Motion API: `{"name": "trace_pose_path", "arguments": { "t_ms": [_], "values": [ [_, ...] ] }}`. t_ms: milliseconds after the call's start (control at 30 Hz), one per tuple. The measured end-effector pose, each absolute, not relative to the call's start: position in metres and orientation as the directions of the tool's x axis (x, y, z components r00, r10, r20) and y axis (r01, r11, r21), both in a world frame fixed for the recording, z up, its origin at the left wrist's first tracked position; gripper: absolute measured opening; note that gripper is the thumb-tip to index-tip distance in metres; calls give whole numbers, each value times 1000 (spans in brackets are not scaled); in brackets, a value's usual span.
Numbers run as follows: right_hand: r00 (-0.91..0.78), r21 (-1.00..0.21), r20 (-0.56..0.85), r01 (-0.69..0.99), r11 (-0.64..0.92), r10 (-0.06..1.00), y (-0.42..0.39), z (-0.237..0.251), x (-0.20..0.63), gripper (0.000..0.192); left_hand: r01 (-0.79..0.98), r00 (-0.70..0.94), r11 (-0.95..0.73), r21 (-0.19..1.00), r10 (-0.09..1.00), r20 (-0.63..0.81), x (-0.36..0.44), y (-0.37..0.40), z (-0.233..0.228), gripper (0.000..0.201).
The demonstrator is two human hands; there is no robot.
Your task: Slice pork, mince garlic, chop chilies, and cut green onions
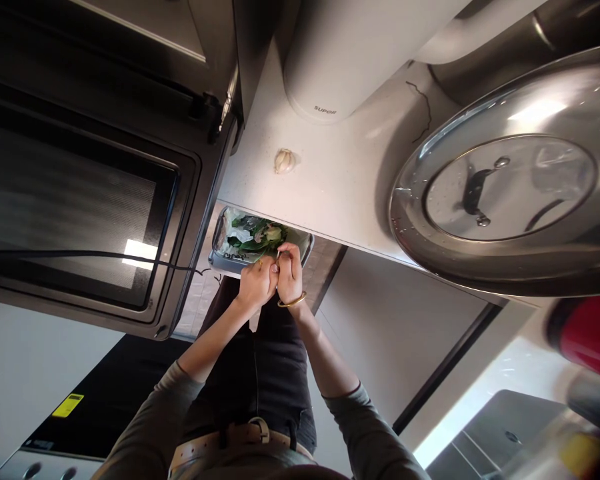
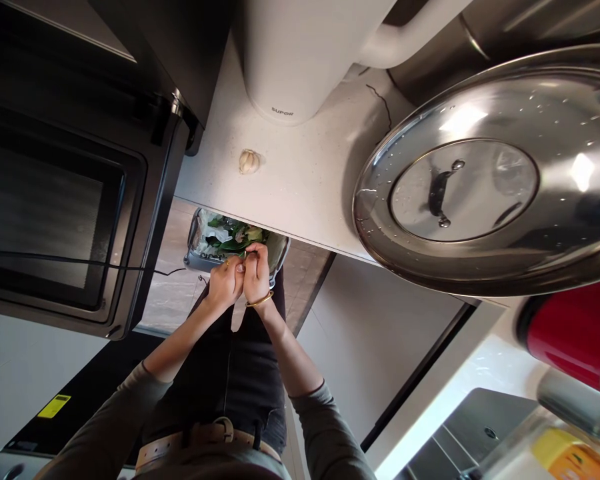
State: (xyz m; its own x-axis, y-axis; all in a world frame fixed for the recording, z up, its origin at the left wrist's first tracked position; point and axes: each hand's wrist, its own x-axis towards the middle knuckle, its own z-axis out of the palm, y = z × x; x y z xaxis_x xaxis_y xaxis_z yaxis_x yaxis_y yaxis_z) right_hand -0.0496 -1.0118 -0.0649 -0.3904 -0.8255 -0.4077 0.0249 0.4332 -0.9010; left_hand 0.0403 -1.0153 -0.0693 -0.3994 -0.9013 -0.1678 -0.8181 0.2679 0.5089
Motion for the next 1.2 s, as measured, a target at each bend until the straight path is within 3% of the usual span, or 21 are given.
{"name": "trace_pose_path", "arguments": {
  "t_ms": [267, 400, 567, 667, 900, 1067, 1200],
  "values": [
    [-291, -785, -611, 341, 517, -737, -1015, -59, -49, 13, -660, -305, 131, 740, -947, -104, 41, -1015, -66, 36],
    [-36, -599, -694, 582, 550, -719, -1018, -57, -57, 24, -575, -169, -26, 818, -974, -150, 39, -1019, -60, 38],
    [219, -376, -650, 739, 559, -728, -1021, -56, -71, 26, -555, 78, -195, 809, -980, -183, 50, -1032, -63, 37],
    [171, -391, -638, 768, 507, -751, -1022, -57, -72, 28, -571, 34, -175, 802, -981, -190, 57, -1039, -61, 38],
    [-49, -590, -660, 651, 477, -749, -1023, -64, -61, 40, -596, -209, -15, 803, -962, -174, 47, -1037, -42, 15],
    [-70, -638, -634, 609, 471, -770, -1023, -62, -59, 41, -628, -184, 27, 778, -976, -114, 45, -1037, -45, 14],
    [-37, -592, -660, 640, 490, -750, -1021, -60, -60, 34, -701, -21, -8, 713, -999, -32, 53, -1044, -53, 15]
  ]
}}
